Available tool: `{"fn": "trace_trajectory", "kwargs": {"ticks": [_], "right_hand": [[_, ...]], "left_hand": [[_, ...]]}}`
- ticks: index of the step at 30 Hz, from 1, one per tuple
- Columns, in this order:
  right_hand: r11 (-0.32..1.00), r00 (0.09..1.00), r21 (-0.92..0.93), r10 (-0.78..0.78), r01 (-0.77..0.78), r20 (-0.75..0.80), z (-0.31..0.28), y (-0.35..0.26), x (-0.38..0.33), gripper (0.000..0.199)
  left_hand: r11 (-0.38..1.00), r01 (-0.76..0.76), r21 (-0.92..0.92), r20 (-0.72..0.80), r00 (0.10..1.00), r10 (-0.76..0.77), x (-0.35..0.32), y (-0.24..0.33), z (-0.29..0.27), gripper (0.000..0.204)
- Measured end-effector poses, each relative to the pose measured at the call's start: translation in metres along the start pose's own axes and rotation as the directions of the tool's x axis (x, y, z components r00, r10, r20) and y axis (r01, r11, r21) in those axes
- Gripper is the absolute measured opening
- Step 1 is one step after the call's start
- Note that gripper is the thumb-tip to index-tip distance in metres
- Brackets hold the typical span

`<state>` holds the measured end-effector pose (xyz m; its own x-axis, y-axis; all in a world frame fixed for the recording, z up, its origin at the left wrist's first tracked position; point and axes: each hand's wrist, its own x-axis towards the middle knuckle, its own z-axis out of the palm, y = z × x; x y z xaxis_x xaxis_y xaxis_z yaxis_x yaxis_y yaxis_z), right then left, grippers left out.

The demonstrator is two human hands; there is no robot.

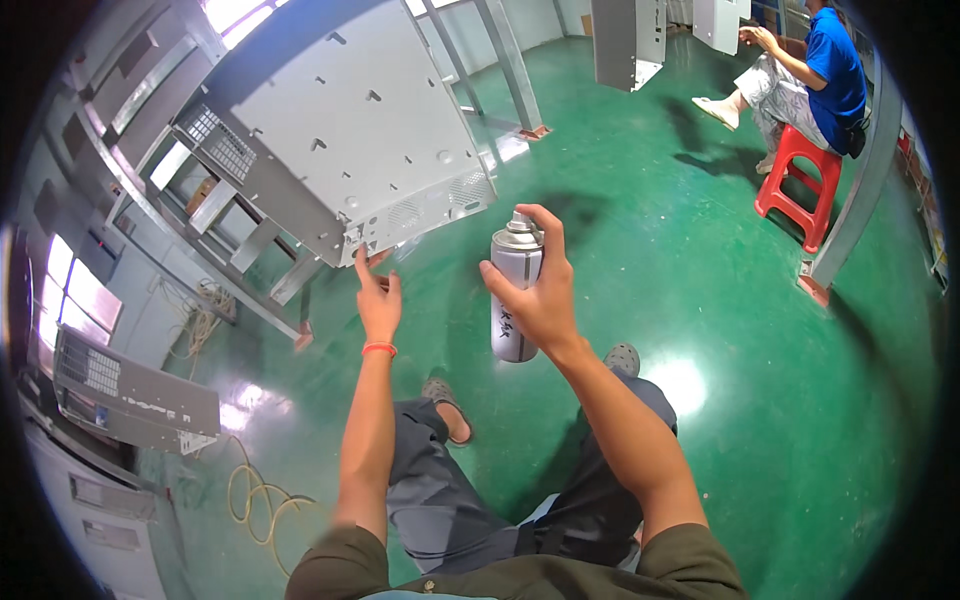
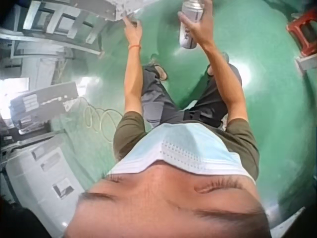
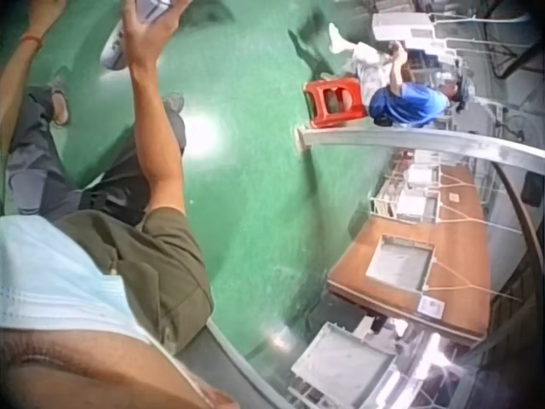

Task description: Spray painting the interior of metal enclosures hanging from a conveyor line.

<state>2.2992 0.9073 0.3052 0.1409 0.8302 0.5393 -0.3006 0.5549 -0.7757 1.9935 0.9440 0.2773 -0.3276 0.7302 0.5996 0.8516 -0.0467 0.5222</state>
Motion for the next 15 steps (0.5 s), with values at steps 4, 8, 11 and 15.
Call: {"fn": "trace_trajectory", "kwargs": {"ticks": [4,8,11,15], "right_hand": [[0.934,0.977,0.292,0.211,-0.207,0.015,-0.001,-0.004,0.014,0.073],[0.984,0.991,0.13,0.129,-0.124,-0.034,0.004,-0.003,0.02,0.073],[0.815,0.935,0.473,0.349,-0.334,0.059,0.016,-0.02,0.024,0.075],[0.982,0.983,-0.056,-0.179,0.181,0.039,0.037,-0.013,0.028,0.075]], "left_hand": [[0.993,0.018,0.119,0.068,0.997,-0.026,-0.001,0.007,-0.01,0.084],[0.992,-0.022,0.127,0.107,0.994,0.009,-0.011,0.02,-0.013,0.085],[0.995,-0.011,0.099,0.149,0.989,-0.004,-0.019,0.027,-0.024,0.087],[0.998,-0.026,0.059,0.169,0.985,0.016,-0.032,0.036,-0.025,0.089]]}}
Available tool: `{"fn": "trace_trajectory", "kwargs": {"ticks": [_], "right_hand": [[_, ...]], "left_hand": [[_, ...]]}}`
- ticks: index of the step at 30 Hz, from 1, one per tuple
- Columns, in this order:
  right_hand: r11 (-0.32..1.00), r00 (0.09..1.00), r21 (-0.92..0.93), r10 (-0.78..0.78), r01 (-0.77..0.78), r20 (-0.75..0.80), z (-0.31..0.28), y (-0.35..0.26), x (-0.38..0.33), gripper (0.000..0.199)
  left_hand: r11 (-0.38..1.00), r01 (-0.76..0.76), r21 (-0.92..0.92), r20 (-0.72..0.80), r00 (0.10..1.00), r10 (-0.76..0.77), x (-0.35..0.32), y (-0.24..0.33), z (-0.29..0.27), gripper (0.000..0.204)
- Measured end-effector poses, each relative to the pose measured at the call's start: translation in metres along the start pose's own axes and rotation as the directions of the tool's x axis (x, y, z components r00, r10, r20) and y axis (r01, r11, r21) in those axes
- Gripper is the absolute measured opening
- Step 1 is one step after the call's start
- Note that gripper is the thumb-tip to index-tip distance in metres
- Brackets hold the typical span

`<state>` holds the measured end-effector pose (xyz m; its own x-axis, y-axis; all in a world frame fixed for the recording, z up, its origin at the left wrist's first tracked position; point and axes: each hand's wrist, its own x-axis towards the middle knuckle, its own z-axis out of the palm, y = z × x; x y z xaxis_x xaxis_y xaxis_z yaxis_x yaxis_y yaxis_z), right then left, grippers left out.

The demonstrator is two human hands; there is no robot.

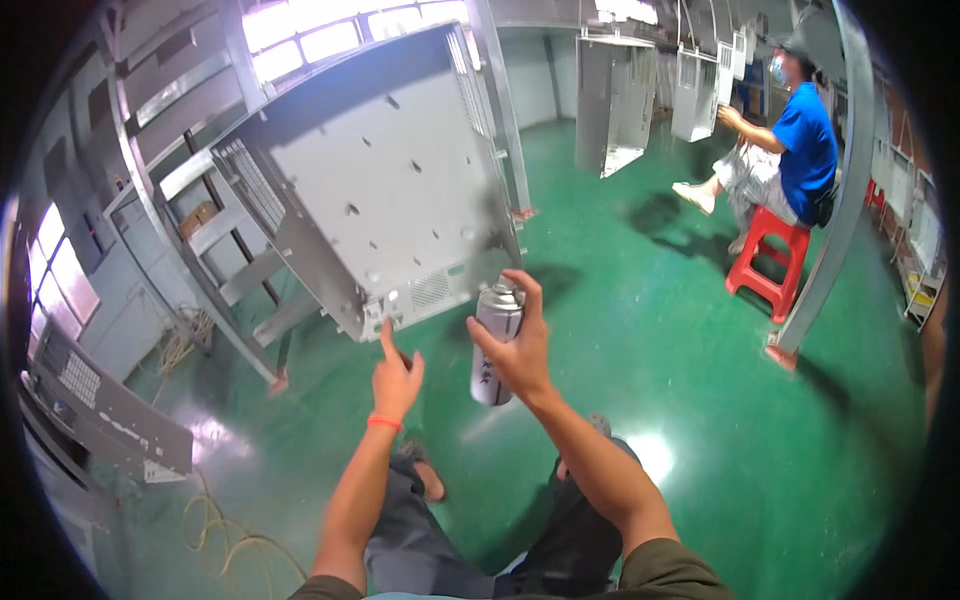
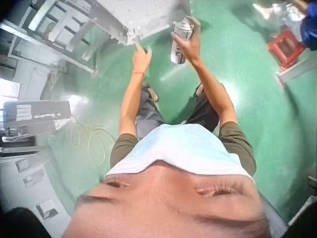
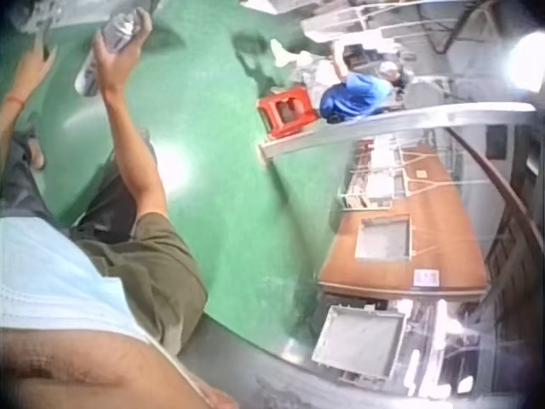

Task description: Spray painting the interior of metal enclosures hanging from a conveyor line.

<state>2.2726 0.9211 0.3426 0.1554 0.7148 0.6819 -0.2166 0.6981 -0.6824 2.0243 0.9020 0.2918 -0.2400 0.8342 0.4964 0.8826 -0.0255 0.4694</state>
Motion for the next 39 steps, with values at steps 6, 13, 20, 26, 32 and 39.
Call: {"fn": "trace_trajectory", "kwargs": {"ticks": [6,13,20,26,32,39], "right_hand": [[0.812,0.824,-0.234,-0.563,0.535,-0.07,0.044,-0.057,0.072,0.072],[0.573,0.651,-0.45,-0.758,0.685,0.027,0.066,-0.105,0.161,0.064],[0.594,0.709,-0.48,-0.7,0.645,0.087,0.056,-0.108,0.179,0.061],[0.552,0.673,-0.433,-0.713,0.712,0.197,0.058,-0.106,0.167,0.062],[0.601,0.734,-0.466,-0.655,0.649,0.178,0.05,-0.109,0.175,0.063],[0.698,0.731,-0.221,-0.668,0.681,0.14,0.044,-0.098,0.143,0.062]], "left_hand": [[0.992,-0.094,0.08,0.036,0.995,0.091,-0.027,0.009,0.0,0.093],[0.994,-0.108,0.033,0.017,0.994,0.107,-0.041,0.014,-0.017,0.099],[0.996,0.06,0.058,0.105,0.992,-0.066,-0.044,0.016,-0.021,0.099],[0.99,0.094,0.103,0.052,0.994,-0.1,-0.045,-0.002,-0.018,0.102],[0.982,0.166,0.093,0.021,0.986,-0.168,-0.046,0.003,-0.024,0.103],[0.954,0.265,0.142,-0.041,0.964,-0.262,-0.046,-0.002,-0.033,0.102]]}}
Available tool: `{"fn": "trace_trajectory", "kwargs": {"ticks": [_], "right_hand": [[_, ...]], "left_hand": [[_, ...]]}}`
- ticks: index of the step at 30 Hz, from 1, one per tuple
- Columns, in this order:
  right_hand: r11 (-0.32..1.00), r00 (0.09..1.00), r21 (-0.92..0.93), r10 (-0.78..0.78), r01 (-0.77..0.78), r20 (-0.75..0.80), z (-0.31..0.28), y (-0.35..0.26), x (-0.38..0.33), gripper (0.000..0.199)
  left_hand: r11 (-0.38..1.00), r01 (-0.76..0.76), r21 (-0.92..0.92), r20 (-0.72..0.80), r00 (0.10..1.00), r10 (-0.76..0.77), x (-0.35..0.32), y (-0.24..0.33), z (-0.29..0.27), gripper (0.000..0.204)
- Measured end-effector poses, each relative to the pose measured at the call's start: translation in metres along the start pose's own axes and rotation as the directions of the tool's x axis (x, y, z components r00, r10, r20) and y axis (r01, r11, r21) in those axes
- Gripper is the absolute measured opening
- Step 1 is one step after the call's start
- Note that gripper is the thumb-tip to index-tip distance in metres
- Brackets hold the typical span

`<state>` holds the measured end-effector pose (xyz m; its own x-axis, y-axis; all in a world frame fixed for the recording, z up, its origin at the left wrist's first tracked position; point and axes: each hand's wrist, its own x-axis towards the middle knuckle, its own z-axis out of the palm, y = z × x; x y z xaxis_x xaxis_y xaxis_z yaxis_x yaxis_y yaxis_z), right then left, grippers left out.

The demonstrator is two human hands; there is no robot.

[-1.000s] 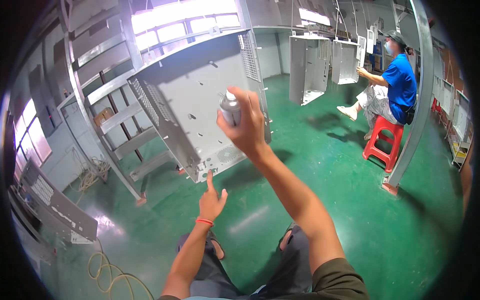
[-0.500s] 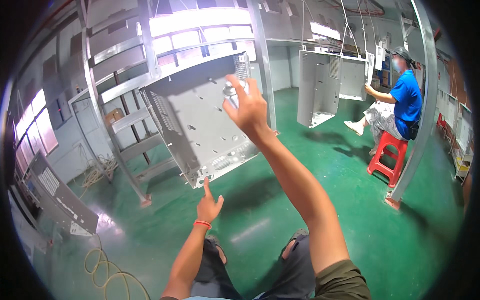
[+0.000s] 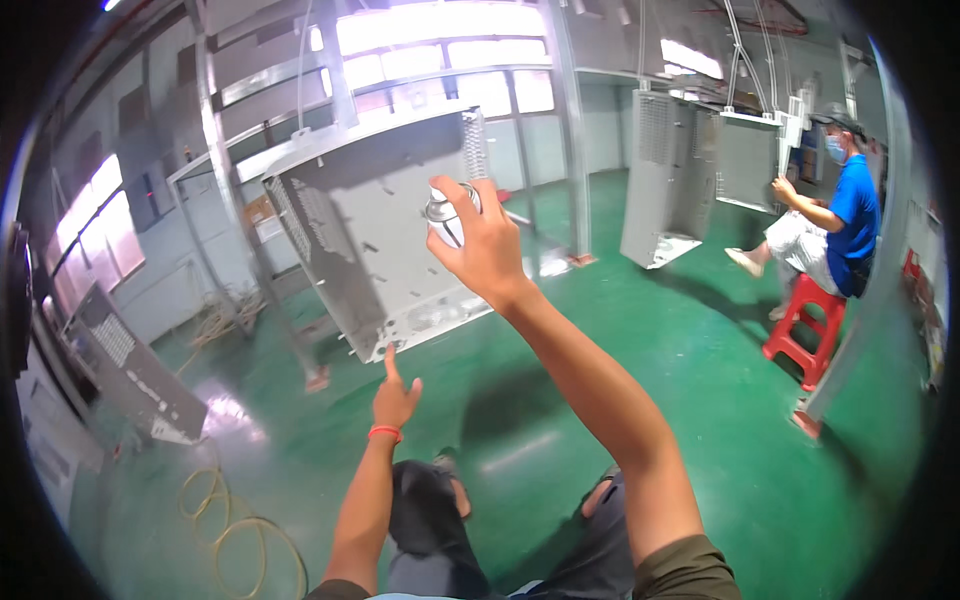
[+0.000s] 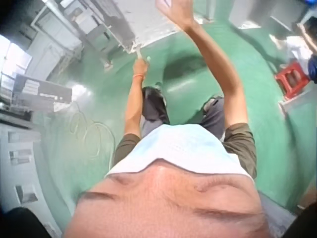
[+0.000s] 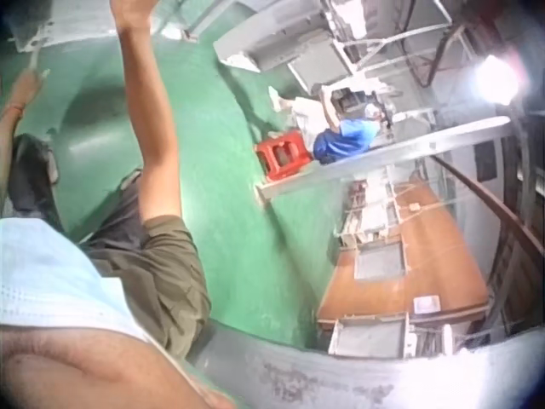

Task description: Spray painting the interior of metal enclosures hanging from a conveyor line.

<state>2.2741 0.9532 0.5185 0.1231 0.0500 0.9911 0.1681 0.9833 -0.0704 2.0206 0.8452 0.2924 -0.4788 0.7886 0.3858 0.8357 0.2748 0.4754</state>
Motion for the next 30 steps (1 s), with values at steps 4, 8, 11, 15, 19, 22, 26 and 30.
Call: {"fn": "trace_trajectory", "kwargs": {"ticks": [4,8,11,15,19,22,26,30], "right_hand": [[0.936,0.999,0.35,0.007,-0.023,0.047,0.005,-0.025,-0.007,0.064],[0.775,0.988,0.629,-0.037,-0.065,0.148,0.027,-0.057,-0.022,0.065],[0.724,0.982,0.69,-0.117,-0.016,0.145,0.053,-0.08,-0.013,0.067],[0.708,0.973,0.704,-0.123,-0.053,0.197,0.078,-0.088,0.004,0.065],[0.729,0.986,0.674,0.006,-0.116,0.164,0.092,-0.08,0.011,0.063],[0.706,0.986,0.702,-0.029,-0.098,0.167,0.096,-0.083,0.012,0.062],[0.766,0.965,0.639,-0.115,-0.063,0.234,0.098,-0.094,0.019,0.061],[0.807,0.98,0.58,-0.011,-0.109,0.201,0.094,-0.086,0.017,0.061]], "left_hand": [[0.996,0.045,0.082,-0.101,0.994,-0.037,0.009,0.005,0.011,0.104],[0.983,0.134,0.128,-0.047,0.991,-0.129,0.003,0.023,0.013,0.106],[0.986,0.115,0.118,-0.012,0.993,-0.114,0.001,0.017,0.002,0.106],[0.972,0.112,0.204,-0.023,0.994,-0.11,0.0,0.013,0.002,0.11],[0.973,0.12,0.197,0.012,0.992,-0.125,-0.002,0.026,0.005,0.111],[0.978,0.107,0.181,0.001,0.994,-0.109,-0.004,0.024,0.006,0.112],[0.982,0.09,0.163,-0.018,0.996,-0.088,-0.007,0.02,0.005,0.112],[0.986,0.063,0.154,0.004,0.998,-0.065,-0.008,0.027,0.008,0.11]]}}
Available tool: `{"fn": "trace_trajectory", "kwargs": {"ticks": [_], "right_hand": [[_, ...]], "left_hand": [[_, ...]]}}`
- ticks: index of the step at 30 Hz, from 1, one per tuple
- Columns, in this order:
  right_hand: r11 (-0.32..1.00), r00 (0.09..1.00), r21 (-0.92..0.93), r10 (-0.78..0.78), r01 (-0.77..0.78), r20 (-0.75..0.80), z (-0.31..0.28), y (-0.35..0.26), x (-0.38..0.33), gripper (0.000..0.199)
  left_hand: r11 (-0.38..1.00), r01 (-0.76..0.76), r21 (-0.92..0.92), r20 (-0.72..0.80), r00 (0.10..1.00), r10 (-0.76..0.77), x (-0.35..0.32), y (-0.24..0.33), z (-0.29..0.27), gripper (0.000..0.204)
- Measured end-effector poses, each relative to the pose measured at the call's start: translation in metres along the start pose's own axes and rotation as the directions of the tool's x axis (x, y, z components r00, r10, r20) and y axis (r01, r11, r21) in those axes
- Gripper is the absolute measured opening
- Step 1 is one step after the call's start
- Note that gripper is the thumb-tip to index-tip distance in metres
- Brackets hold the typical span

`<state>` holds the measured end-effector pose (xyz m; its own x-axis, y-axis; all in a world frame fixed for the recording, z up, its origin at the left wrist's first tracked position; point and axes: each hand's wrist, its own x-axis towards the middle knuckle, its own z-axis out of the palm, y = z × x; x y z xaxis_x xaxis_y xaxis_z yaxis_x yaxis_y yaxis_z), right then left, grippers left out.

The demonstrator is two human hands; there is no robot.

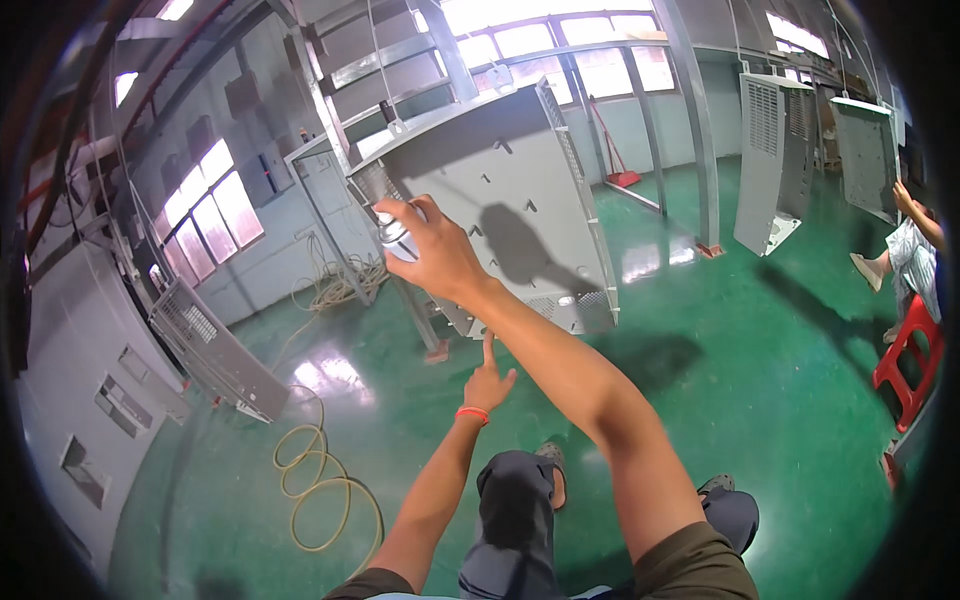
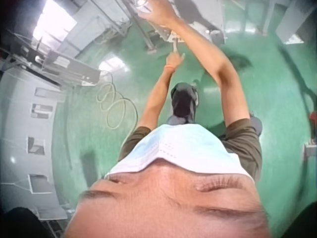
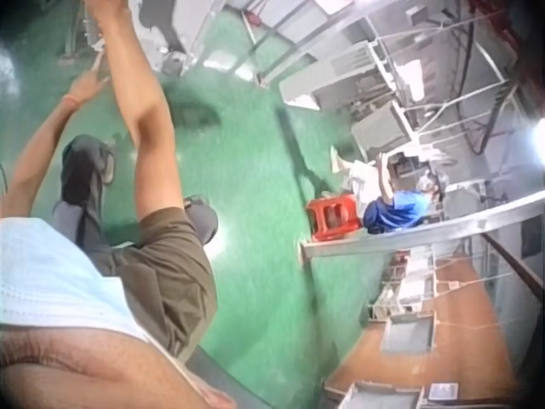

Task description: Spray painting the interior of metal enclosures hanging from a conveyor line.

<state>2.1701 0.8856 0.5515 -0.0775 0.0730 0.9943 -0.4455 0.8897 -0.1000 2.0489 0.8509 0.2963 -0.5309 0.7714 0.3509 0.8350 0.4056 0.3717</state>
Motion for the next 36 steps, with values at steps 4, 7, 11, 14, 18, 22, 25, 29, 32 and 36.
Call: {"fn": "trace_trajectory", "kwargs": {"ticks": [4,7,11,14,18,22,25,29,32,36], "right_hand": [[0.999,0.996,0.002,0.04,-0.04,0.078,-0.04,-0.01,-0.037,0.064],[0.99,0.993,0.129,0.039,-0.054,0.115,-0.073,-0.052,-0.069,0.069],[0.988,0.981,0.033,0.147,-0.152,0.124,-0.189,-0.06,-0.148,0.07],[0.973,0.972,0.006,0.232,-0.232,-0.05,-0.246,-0.067,-0.173,0.069],[0.763,0.617,0.456,0.642,-0.457,-0.455,-0.33,-0.024,-0.21,0.075],[0.516,-0.06,0.856,0.854,-0.028,-0.517,-0.384,0.018,-0.27,0.061],[0.586,-0.177,0.8,0.78,-0.129,-0.6,-0.38,0.033,-0.285,0.072],[0.502,0.003,0.85,0.861,-0.163,-0.508,-0.368,0.008,-0.259,0.078],[0.489,0.116,0.808,0.87,-0.329,-0.48,-0.368,-0.012,-0.249,0.077],[0.52,0.171,0.744,0.85,-0.421,-0.498,-0.376,-0.026,-0.245,0.079]], "left_hand": [[1.0,-0.001,-0.028,0.001,1.0,0.001,-0.001,0.012,0.006,0.105],[1.0,-0.02,0.017,-0.118,0.993,0.022,0.009,-0.042,0.005,0.096],[0.859,-0.14,-0.493,-0.374,0.925,-0.064,-0.03,0.039,0.056,0.078],[0.877,0.046,-0.478,-0.219,0.961,-0.17,-0.046,-0.03,0.073,0.062],[0.948,-0.262,-0.18,0.537,0.781,0.318,-0.025,-0.022,0.104,0.048],[0.97,-0.113,-0.216,0.861,0.447,0.244,0.011,0.026,0.125,0.053],[0.885,-0.463,-0.037,0.817,0.496,0.294,0.051,0.038,0.135,0.053],[0.867,-0.497,0.029,0.784,0.549,0.289,0.074,0.055,0.153,0.054],[0.86,-0.511,-0.015,0.751,0.561,0.347,0.078,0.055,0.175,0.054],[0.977,-0.213,0.006,0.937,0.342,0.069,0.057,0.084,0.2,0.052]]}}
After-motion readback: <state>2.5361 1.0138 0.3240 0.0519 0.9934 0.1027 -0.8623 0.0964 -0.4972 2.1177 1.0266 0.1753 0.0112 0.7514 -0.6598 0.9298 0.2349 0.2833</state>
